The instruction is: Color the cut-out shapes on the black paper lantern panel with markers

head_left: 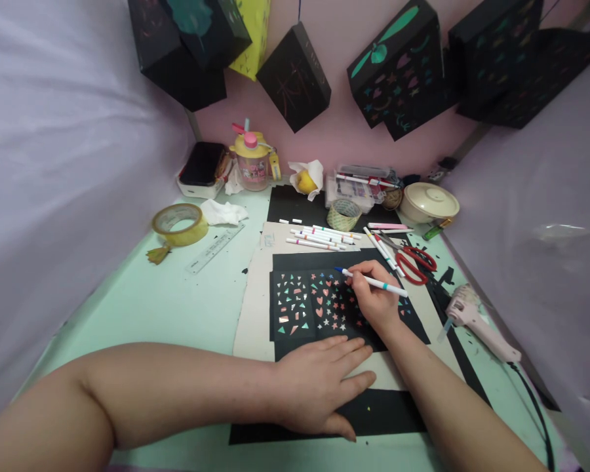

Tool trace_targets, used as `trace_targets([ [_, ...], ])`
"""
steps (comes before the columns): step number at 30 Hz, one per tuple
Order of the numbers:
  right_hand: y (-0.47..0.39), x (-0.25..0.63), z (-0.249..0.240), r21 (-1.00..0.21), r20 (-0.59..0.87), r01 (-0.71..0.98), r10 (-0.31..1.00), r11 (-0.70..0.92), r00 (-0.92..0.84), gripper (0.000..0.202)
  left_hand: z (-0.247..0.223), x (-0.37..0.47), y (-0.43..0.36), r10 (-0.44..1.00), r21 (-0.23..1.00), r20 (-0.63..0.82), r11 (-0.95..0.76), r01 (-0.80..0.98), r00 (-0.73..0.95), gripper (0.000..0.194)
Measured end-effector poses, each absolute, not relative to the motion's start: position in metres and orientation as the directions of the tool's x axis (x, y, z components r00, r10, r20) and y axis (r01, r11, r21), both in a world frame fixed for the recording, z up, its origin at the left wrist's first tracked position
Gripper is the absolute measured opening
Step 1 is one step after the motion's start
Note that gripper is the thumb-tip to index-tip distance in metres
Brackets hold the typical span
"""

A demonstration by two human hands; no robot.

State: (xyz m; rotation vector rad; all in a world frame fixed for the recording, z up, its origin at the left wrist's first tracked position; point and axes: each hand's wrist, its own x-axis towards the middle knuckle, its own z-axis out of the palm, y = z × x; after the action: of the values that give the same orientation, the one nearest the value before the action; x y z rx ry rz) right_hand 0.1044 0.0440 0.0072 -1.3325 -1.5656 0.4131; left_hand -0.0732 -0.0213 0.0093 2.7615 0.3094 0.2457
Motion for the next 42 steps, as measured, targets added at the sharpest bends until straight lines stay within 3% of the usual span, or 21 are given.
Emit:
trace_targets([
  [7,0.043,0.101,0.008,-0.781,0.420,0.533,0.906,0.326,0.061,0.004,0.008,-0.074,-0.021,0.239,0.361,0.148,-0.916,0.173,0.960,0.068],
  [12,0.044,0.103,0.007,-0.777,0.411,0.514,0.911,0.364,-0.023,0.014,0.007,-0.074,-0.021,0.236,0.358,0.149,-0.918,0.170,0.960,0.070],
  [20,0.043,0.124,0.012,-0.820,0.266,0.483,0.952,0.308,-0.155,0.010,0.007,-0.074,-0.021,0.242,0.355,0.144,-0.918,0.178,0.960,0.072],
  [42,0.042,0.113,0.012,-0.765,0.313,0.520,0.925,0.379,-0.215,0.013,0.004,-0.073,-0.020,0.284,0.365,0.129,-0.905,0.221,0.950,0.071],
])
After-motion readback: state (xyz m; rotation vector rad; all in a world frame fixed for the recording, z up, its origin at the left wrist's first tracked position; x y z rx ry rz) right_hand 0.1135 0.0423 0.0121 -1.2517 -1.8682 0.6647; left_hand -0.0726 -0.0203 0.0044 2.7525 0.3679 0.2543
